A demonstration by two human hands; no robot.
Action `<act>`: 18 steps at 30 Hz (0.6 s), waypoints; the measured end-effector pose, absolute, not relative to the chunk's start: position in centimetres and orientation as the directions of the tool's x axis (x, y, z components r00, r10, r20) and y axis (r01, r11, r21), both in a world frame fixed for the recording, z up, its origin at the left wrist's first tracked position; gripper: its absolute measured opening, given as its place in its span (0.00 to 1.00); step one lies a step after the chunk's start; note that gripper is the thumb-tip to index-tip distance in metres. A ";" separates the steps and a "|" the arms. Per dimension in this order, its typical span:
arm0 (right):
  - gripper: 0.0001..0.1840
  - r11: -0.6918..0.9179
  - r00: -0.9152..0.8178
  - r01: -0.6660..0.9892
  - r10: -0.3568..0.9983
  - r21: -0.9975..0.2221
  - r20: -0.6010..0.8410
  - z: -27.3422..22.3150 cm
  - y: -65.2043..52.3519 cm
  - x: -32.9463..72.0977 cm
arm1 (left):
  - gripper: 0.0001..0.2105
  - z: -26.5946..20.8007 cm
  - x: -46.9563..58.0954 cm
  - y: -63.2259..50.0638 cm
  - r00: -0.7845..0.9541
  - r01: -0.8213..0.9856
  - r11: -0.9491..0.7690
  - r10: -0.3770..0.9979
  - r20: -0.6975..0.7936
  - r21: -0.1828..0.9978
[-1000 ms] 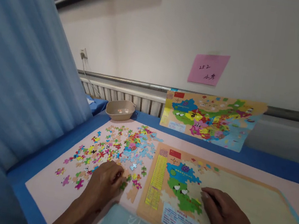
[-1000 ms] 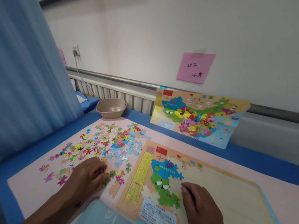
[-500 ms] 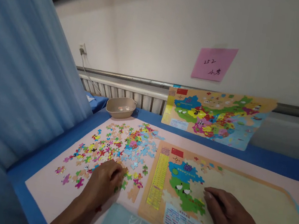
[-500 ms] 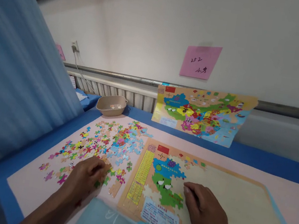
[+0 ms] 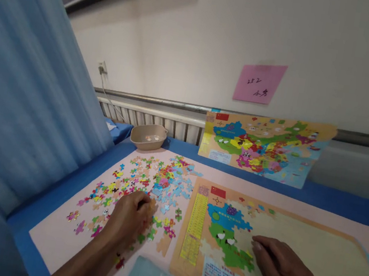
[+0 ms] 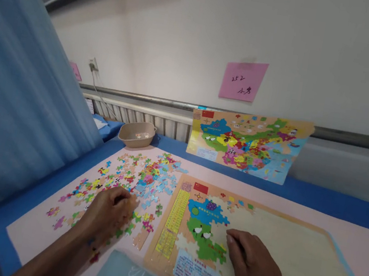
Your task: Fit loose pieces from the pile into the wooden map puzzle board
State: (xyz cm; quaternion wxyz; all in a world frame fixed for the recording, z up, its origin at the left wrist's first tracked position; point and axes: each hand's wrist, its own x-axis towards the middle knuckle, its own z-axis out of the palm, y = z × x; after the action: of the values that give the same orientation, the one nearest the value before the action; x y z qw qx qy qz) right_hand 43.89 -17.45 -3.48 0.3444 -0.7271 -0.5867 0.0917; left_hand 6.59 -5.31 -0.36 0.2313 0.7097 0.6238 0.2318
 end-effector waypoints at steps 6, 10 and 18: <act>0.25 -0.073 0.298 0.773 0.919 -0.630 0.259 -3.2 -17.5 43.7 | 0.09 0.5 6.9 0.0 0.124 0.785 -0.136 0.990 0.062 0.604; 0.26 -0.096 0.324 0.752 0.915 -0.652 0.240 -3.5 -17.5 43.9 | 0.10 -0.5 8.2 3.7 0.106 0.791 -0.091 0.994 0.011 0.605; 0.29 -0.128 0.353 0.708 0.916 -0.695 0.192 -3.3 -17.1 44.0 | 0.11 -0.5 9.7 6.8 0.072 0.850 -0.064 0.997 0.005 0.523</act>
State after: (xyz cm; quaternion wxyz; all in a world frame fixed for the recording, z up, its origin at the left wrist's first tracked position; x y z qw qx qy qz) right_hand 43.99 -17.06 -3.31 0.3649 -0.7372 -0.5505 0.1422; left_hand 9.73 6.79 -0.45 0.1971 0.7051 0.6551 0.1869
